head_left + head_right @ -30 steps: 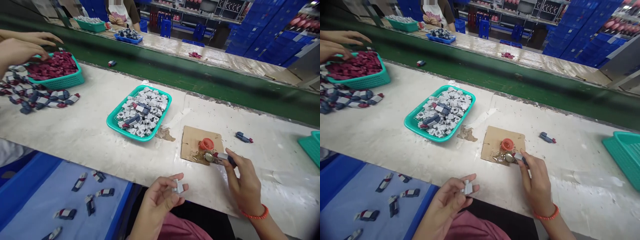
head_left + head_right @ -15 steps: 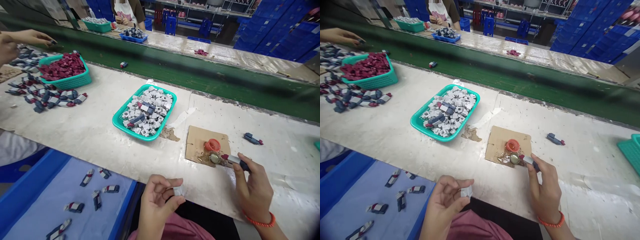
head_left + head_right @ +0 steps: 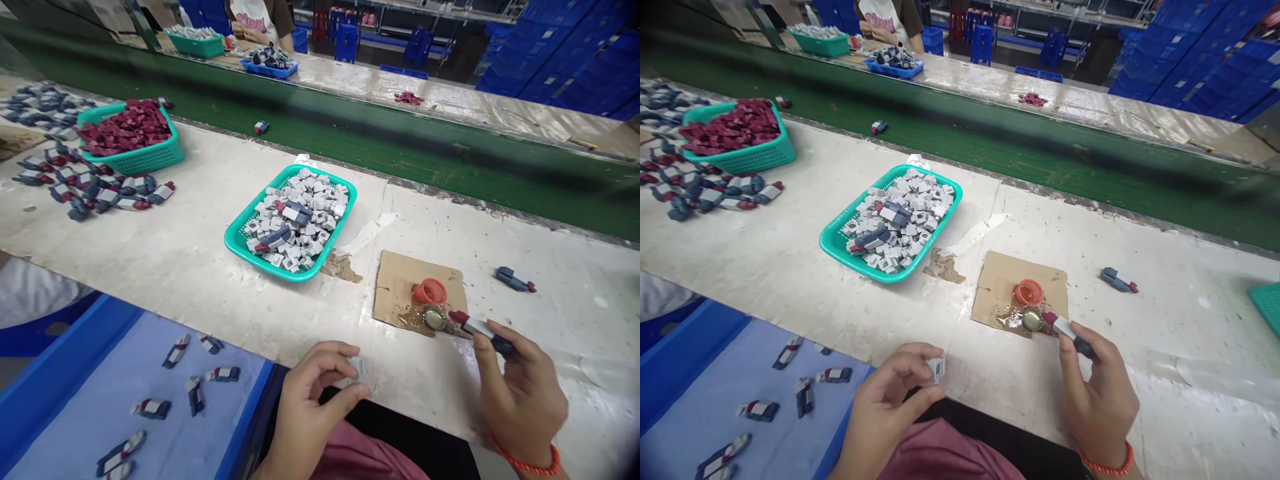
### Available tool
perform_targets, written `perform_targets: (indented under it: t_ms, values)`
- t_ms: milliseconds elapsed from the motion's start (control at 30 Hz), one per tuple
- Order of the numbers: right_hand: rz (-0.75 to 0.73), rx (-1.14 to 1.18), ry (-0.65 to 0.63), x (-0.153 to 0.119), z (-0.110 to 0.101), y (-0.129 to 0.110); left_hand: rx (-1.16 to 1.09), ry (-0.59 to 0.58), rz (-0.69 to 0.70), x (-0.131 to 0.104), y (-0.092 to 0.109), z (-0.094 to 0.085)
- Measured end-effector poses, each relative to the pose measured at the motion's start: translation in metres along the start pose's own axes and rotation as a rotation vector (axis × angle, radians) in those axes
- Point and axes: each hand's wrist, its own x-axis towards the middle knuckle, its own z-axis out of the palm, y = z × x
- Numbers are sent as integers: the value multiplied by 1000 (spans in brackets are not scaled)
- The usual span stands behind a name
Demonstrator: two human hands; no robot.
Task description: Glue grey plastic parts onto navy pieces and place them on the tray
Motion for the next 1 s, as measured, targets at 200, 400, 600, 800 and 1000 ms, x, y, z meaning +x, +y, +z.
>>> perform_targets:
  t_ms: [200, 400, 600, 800, 1000]
  values:
    - [267, 394, -56, -33, -6, -44, 324, -187, -68, 10, 2, -15]
    - [20, 502, -269, -49, 12, -75, 523, -247, -39, 11, -3, -25]
    - [-15, 549, -386, -52, 19, -71, 490, -250, -72, 11, -1, -22]
    - [-18, 535, -428, -50, 20, -73, 446, -253, -92, 11, -1, -22]
    - [-45, 581, -455, -43, 16, -78, 396, -248, -85, 7, 1, -20]
